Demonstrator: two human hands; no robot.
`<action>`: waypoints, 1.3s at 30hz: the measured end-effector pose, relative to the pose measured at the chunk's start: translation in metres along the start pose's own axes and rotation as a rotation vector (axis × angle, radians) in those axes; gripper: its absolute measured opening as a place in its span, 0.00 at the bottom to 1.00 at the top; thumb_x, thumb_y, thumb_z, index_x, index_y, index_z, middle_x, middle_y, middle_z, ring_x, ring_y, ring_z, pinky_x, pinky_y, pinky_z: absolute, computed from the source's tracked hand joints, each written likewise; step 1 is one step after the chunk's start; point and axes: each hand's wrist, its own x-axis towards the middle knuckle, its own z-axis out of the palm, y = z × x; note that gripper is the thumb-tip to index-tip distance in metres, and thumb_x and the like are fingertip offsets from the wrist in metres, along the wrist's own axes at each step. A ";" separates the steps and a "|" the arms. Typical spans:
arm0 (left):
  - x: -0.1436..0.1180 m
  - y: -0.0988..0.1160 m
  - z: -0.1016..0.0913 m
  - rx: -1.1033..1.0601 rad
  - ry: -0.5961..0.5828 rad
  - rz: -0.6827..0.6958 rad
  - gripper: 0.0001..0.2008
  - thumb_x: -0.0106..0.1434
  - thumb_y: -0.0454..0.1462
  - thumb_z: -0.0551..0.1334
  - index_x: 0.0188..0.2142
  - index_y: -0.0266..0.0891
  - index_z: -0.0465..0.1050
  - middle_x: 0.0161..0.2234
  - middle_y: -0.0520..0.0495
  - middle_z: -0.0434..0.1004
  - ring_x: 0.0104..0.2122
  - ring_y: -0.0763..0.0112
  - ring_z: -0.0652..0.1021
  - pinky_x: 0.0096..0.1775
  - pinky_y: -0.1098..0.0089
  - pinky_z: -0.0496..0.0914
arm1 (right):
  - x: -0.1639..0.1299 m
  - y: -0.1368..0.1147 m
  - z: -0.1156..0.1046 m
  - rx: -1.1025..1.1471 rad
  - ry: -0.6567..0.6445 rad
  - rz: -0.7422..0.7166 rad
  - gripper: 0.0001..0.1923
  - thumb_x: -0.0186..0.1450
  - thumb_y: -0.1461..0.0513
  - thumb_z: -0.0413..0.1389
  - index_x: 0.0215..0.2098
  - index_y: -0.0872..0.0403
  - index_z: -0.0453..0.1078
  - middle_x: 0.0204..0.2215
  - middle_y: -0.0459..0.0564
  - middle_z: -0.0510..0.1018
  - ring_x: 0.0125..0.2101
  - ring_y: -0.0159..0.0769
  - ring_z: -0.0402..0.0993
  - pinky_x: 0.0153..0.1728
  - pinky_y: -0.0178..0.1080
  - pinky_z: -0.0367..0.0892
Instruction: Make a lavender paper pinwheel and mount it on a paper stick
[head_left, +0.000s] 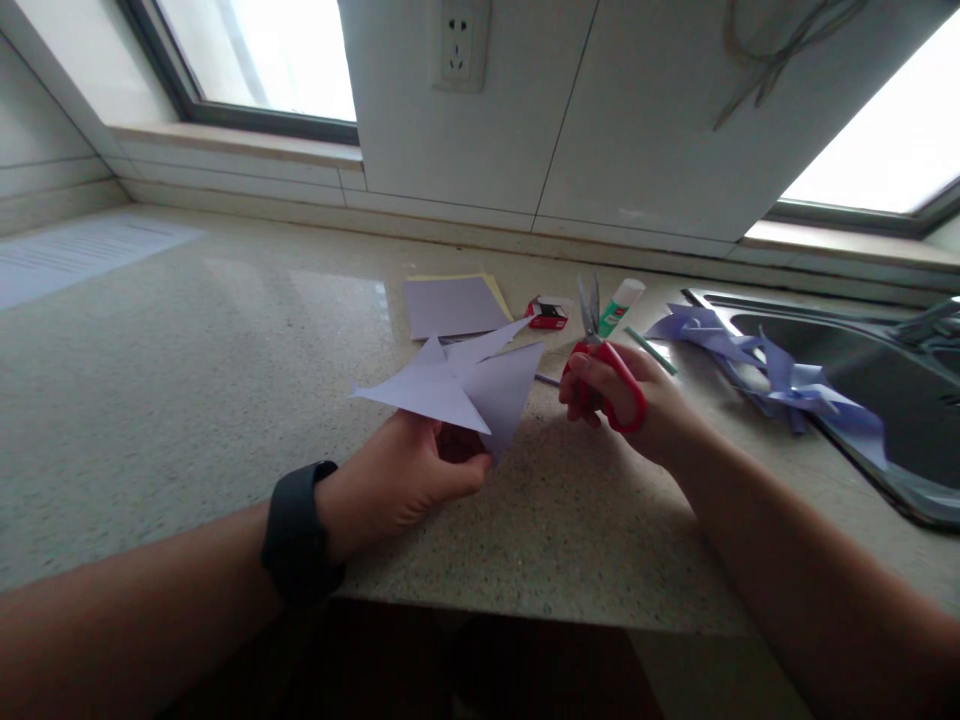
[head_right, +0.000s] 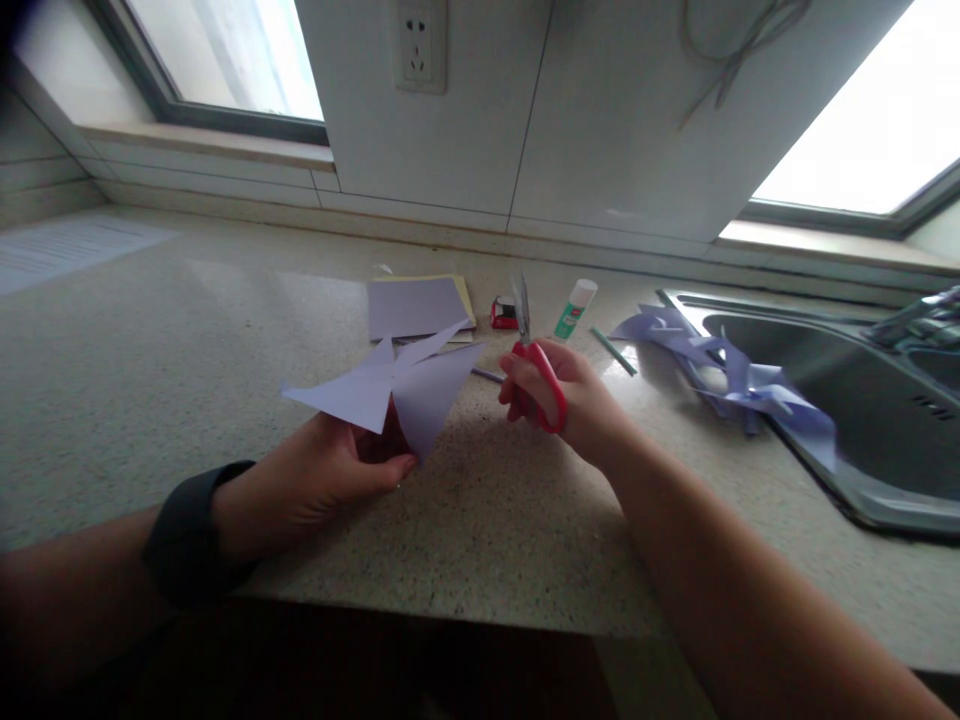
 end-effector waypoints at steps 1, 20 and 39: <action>0.000 -0.002 0.000 0.000 -0.019 0.006 0.14 0.57 0.30 0.67 0.43 0.40 0.71 0.38 0.49 0.79 0.39 0.65 0.79 0.45 0.65 0.72 | 0.001 0.000 0.000 0.011 0.013 0.001 0.19 0.67 0.48 0.62 0.31 0.55 0.69 0.25 0.48 0.79 0.20 0.28 0.72 0.18 0.31 0.63; -0.007 -0.014 -0.006 0.524 -0.238 0.162 0.14 0.56 0.33 0.62 0.44 0.37 0.69 0.39 0.43 0.76 0.37 0.60 0.76 0.42 0.58 0.71 | 0.008 0.004 0.001 0.069 0.074 0.001 0.16 0.62 0.51 0.67 0.30 0.54 0.71 0.21 0.45 0.76 0.20 0.30 0.72 0.18 0.31 0.63; -0.003 -0.007 -0.008 -0.531 -0.264 0.142 0.31 0.60 0.44 0.65 0.64 0.52 0.66 0.67 0.44 0.62 0.62 0.48 0.65 0.53 0.53 0.69 | -0.004 -0.005 0.024 0.150 0.055 -0.091 0.16 0.59 0.57 0.69 0.35 0.54 0.69 0.23 0.44 0.77 0.20 0.28 0.70 0.20 0.32 0.62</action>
